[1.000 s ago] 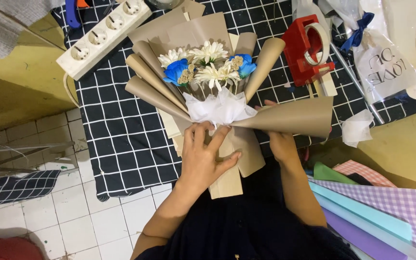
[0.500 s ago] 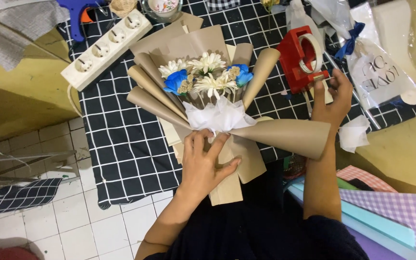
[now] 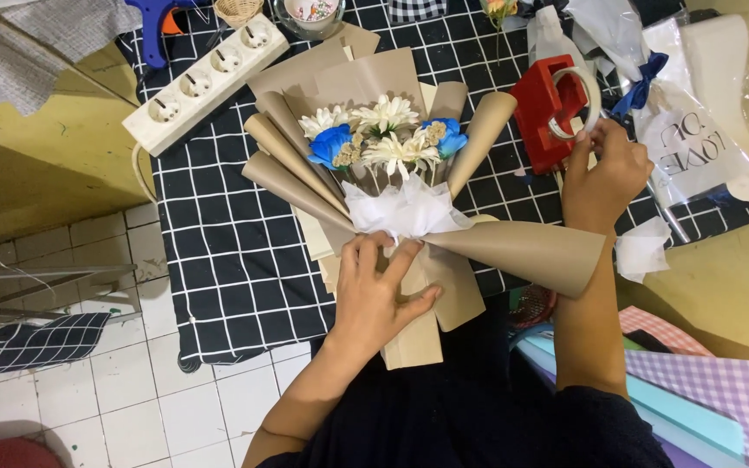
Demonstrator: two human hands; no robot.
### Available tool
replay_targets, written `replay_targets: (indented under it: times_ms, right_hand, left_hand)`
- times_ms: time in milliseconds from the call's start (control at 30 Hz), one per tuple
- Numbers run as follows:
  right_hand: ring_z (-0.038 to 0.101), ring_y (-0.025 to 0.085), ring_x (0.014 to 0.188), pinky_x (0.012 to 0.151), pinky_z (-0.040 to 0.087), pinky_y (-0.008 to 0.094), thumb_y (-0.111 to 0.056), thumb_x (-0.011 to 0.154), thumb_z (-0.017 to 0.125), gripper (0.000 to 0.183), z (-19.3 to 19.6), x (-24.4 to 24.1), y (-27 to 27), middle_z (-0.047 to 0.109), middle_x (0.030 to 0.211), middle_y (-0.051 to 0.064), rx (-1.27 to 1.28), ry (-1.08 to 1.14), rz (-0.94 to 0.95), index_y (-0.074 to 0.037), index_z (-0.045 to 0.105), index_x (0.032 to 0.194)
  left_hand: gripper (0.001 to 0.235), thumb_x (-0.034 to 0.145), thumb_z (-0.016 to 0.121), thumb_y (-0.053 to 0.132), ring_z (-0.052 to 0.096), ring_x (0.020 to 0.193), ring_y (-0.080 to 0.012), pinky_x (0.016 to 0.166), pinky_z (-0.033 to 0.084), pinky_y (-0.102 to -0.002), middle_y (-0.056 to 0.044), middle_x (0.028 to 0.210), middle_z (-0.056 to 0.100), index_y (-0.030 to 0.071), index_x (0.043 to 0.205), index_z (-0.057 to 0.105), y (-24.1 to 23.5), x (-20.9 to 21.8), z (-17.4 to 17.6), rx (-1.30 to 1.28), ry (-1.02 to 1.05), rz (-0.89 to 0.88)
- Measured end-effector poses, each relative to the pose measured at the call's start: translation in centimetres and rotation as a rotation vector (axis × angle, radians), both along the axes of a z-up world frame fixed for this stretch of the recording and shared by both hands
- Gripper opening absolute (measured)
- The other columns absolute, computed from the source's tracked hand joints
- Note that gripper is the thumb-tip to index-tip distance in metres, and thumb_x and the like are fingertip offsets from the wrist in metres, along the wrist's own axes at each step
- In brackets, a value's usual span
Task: The person wraps a bouquet of artificial flowers with brown paper and white tissue. They fold the paper around the stems, secure it with clear tape, and adjust the layers to create a finished bouquet.
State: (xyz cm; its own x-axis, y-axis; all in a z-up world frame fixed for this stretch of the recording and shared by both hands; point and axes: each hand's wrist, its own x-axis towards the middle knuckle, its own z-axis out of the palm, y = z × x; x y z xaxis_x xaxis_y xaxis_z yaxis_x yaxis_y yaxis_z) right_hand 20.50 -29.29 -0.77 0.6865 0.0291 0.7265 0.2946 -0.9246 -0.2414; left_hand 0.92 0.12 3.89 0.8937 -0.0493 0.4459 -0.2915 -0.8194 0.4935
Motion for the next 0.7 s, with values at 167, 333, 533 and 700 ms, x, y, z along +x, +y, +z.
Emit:
replay_targets:
  times_ms: [167, 333, 533, 700]
  right_hand:
    - [0.066, 0.032, 0.077, 0.069, 0.045, 0.047, -0.005, 0.103, 0.070, 0.017, 0.4, 0.1, 0.1, 0.077, 0.098, 0.008, -0.194, -0.001, -0.070, -0.004, 0.069, 0.119]
    - [0.070, 0.032, 0.073, 0.065, 0.047, 0.047, -0.010, 0.104, 0.069, 0.019, 1.8, 0.2, -0.2, 0.078, 0.089, 0.008, -0.062, 0.154, -0.042, -0.006, 0.072, 0.123]
    - [0.076, 0.020, 0.080, 0.080, 0.057, 0.038, -0.005, 0.101, 0.071, 0.015, 3.4, 0.3, -0.4, 0.077, 0.085, 0.007, 0.180, 0.288, 0.036, -0.010, 0.074, 0.115]
    - [0.076, 0.020, 0.078, 0.082, 0.058, 0.039, -0.005, 0.102, 0.071, 0.016, 4.4, 0.2, 0.1, 0.077, 0.084, 0.008, 0.244, 0.359, 0.006, -0.007, 0.074, 0.117]
  left_hand:
    - [0.060, 0.081, 0.086, 0.046, 0.046, 0.107, -0.0361, 0.089, 0.048, -0.047, -0.016, 0.117, 0.049, 0.016, 0.127, 0.062, 0.1, 0.0, 0.2, -0.007, 0.003, -0.006]
    - [0.060, 0.080, 0.086, 0.046, 0.046, 0.106, -0.0361, 0.087, 0.048, -0.047, -0.016, 0.116, 0.050, 0.016, 0.126, 0.062, 0.1, -0.1, 0.0, -0.014, 0.001, -0.005]
    - [0.059, 0.079, 0.087, 0.044, 0.046, 0.106, -0.0362, 0.090, 0.047, -0.047, -0.016, 0.115, 0.049, 0.016, 0.125, 0.062, 0.0, 0.0, 0.1, -0.024, -0.006, -0.011]
    - [0.058, 0.080, 0.087, 0.044, 0.044, 0.104, -0.0346, 0.088, 0.046, -0.046, -0.016, 0.116, 0.049, 0.017, 0.125, 0.062, 0.0, 0.0, 0.2, -0.034, 0.010, -0.022]
